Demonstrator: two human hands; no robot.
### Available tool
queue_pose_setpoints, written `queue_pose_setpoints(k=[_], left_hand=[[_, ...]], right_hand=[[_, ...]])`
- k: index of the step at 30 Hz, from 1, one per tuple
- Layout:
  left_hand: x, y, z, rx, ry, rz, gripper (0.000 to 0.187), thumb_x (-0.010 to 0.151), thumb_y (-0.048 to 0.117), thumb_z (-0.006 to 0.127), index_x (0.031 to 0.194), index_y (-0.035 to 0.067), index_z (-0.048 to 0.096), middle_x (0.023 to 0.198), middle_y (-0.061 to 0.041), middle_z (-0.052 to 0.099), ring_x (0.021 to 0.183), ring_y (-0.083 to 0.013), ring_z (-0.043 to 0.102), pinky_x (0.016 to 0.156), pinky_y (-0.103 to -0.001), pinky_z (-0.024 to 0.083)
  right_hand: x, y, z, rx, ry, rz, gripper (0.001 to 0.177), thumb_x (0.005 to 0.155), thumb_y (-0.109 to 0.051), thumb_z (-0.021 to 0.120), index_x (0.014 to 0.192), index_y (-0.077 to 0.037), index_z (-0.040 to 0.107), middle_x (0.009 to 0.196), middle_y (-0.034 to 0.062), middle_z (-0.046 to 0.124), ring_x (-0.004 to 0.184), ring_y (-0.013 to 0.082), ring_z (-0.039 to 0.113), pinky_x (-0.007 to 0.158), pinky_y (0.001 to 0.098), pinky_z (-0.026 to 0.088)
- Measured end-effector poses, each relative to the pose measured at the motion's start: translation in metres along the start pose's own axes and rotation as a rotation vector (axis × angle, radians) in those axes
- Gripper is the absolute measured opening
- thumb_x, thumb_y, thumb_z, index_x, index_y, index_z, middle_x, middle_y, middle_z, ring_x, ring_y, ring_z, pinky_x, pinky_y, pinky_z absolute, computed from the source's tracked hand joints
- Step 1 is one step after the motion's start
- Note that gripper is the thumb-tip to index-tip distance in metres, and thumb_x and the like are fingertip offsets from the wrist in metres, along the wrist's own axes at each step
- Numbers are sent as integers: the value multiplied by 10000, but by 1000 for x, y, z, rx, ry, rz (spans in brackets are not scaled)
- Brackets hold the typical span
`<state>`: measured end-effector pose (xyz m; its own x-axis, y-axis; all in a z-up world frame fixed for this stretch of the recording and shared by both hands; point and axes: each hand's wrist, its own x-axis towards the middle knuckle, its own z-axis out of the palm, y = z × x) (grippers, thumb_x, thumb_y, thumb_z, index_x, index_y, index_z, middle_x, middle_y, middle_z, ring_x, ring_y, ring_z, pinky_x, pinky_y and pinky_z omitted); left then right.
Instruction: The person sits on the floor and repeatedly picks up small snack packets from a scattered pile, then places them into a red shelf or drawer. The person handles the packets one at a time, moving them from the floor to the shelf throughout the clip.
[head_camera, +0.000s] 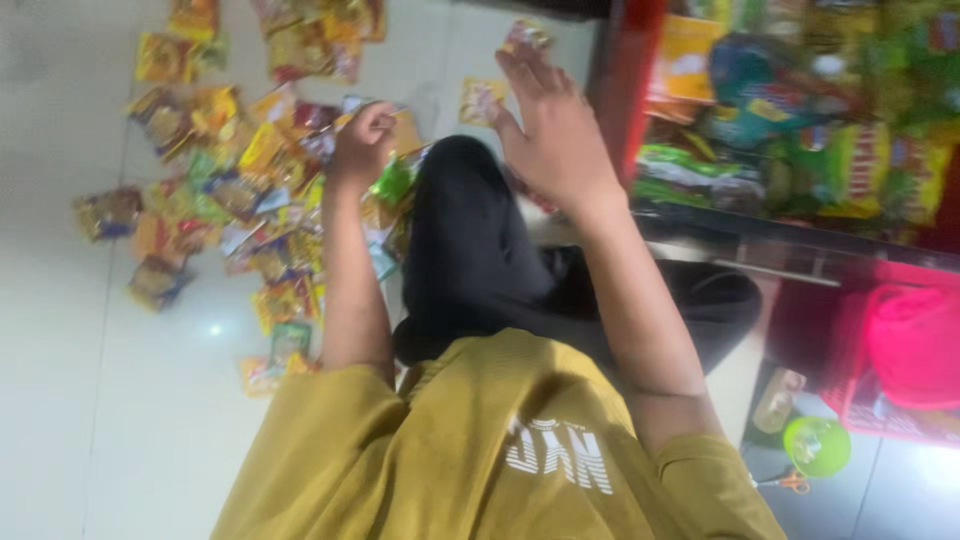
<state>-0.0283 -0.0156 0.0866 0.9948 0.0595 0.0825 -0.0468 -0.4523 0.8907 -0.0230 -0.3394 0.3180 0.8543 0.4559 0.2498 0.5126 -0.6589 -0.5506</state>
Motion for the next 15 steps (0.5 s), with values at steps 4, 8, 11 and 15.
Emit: queue_pose_setpoints(k=[4, 8, 11, 15], left_hand=[[-6, -44, -2, 56, 56, 122, 391, 951, 128, 654, 1327, 34, 602, 1255, -164, 677, 1177, -288, 692, 1019, -363, 554], [6, -67, 13, 196, 37, 99, 433, 922, 111, 679, 1348, 54, 623, 1350, -194, 646, 1223, -342, 624, 1038, -407, 494], [23, -80, 38, 169, 16, 162, 444, 912, 115, 725, 1339, 46, 626, 1352, -215, 633, 1261, -375, 590, 1077, -435, 462], [59, -97, 83, 114, -61, 39, 447, 920, 128, 705, 1355, 87, 613, 1411, -185, 611, 1299, -333, 595, 1120, -395, 489]], right_hand=[[27, 7, 74, -1, -99, 87, 553, 955, -189, 642, 1468, -20, 521, 1532, 215, 510, 1417, 430, 452, 1133, 513, 413], [48, 32, 146, -48, -202, 253, 591, 936, -226, 644, 1478, -55, 482, 1551, 177, 452, 1402, 412, 413, 1075, 569, 362], [64, 67, 193, -33, -190, 300, 616, 941, -263, 638, 1503, -78, 465, 1570, 156, 434, 1429, 380, 413, 1126, 523, 375], [83, 127, 242, -30, -199, 433, 598, 972, -300, 586, 1527, -122, 450, 1614, 139, 400, 1471, 363, 401, 1179, 504, 378]])
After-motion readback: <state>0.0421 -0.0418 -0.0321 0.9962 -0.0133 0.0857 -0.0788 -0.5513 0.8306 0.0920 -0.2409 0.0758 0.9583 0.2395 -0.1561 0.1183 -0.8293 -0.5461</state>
